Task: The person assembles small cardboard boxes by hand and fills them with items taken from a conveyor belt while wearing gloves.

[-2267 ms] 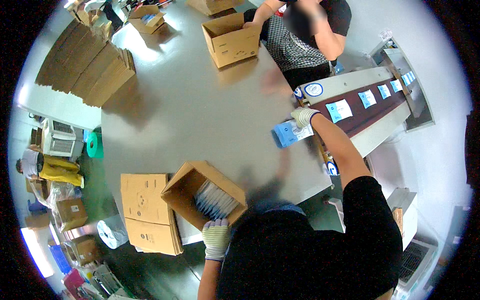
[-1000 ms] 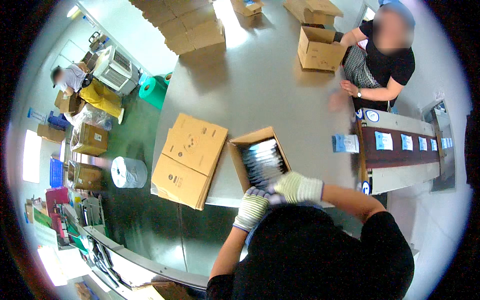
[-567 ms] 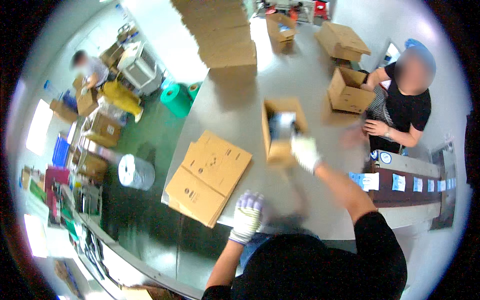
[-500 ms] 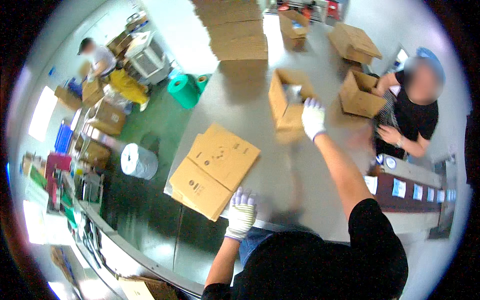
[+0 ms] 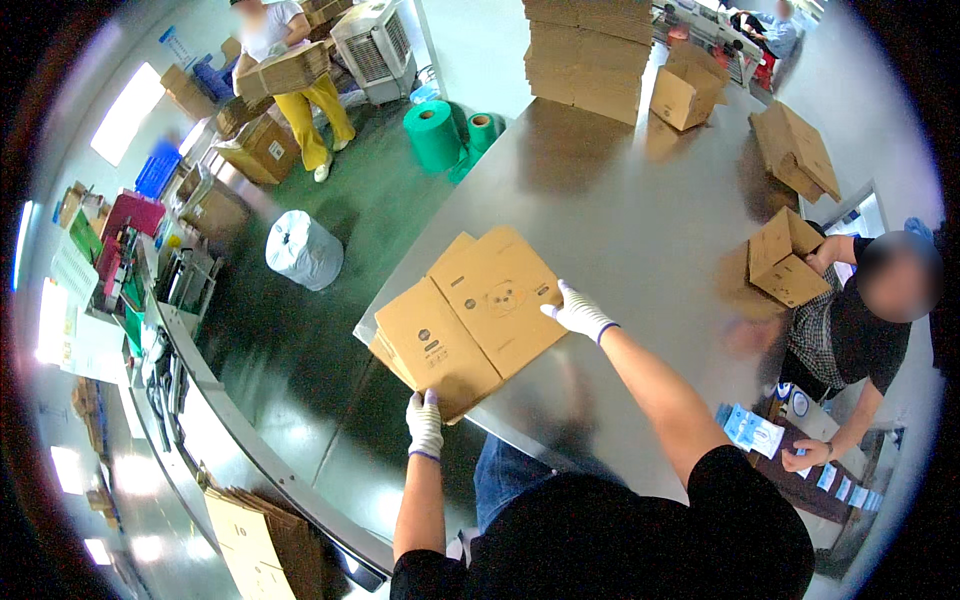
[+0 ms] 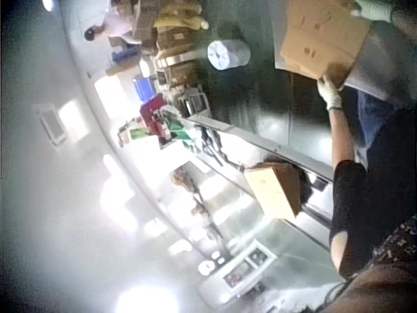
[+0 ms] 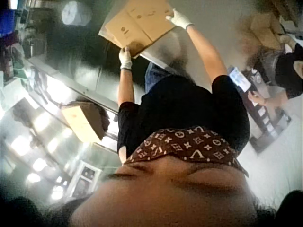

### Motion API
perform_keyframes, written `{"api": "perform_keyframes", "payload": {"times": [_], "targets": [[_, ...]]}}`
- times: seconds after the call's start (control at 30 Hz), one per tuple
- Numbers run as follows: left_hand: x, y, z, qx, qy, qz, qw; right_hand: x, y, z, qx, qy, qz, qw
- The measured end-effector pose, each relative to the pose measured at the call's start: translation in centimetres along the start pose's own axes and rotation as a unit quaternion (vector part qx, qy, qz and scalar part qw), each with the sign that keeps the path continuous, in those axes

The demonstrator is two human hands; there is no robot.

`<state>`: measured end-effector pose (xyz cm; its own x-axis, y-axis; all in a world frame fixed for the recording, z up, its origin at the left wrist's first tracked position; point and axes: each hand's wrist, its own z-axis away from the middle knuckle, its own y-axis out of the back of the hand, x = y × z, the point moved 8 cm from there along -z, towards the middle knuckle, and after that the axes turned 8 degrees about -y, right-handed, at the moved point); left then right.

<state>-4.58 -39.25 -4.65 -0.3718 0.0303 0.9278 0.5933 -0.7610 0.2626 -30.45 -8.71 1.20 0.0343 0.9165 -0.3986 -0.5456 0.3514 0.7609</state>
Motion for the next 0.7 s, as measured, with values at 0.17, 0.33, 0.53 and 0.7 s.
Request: {"api": "perform_keyframes", "payload": {"times": [0.17, 0.33, 0.53, 0.7], "targets": [[4.5, 1.1, 0.5, -0.028, -0.108, -0.104, 0.988, 1.2, 1.3, 2.3, -0.028, -0.012, -0.068, 0.997], [17.1, 1.3, 6.3, -0.047, -0.186, 0.103, 0.976, 4.3, 3.1, 6.5, 0.02, -0.026, -0.24, 0.97], [16.2, -5.9, 12.7, -0.298, -0.126, 0.153, 0.933, 19.8, 7.4, 12.7, 0.183, 0.1, -0.623, 0.754], [19.7, -11.3, 17.2, -0.31, -0.252, 0.034, 0.916, 27.2, 11.3, 25.7, 0.352, 0.11, -0.503, 0.781]]}}
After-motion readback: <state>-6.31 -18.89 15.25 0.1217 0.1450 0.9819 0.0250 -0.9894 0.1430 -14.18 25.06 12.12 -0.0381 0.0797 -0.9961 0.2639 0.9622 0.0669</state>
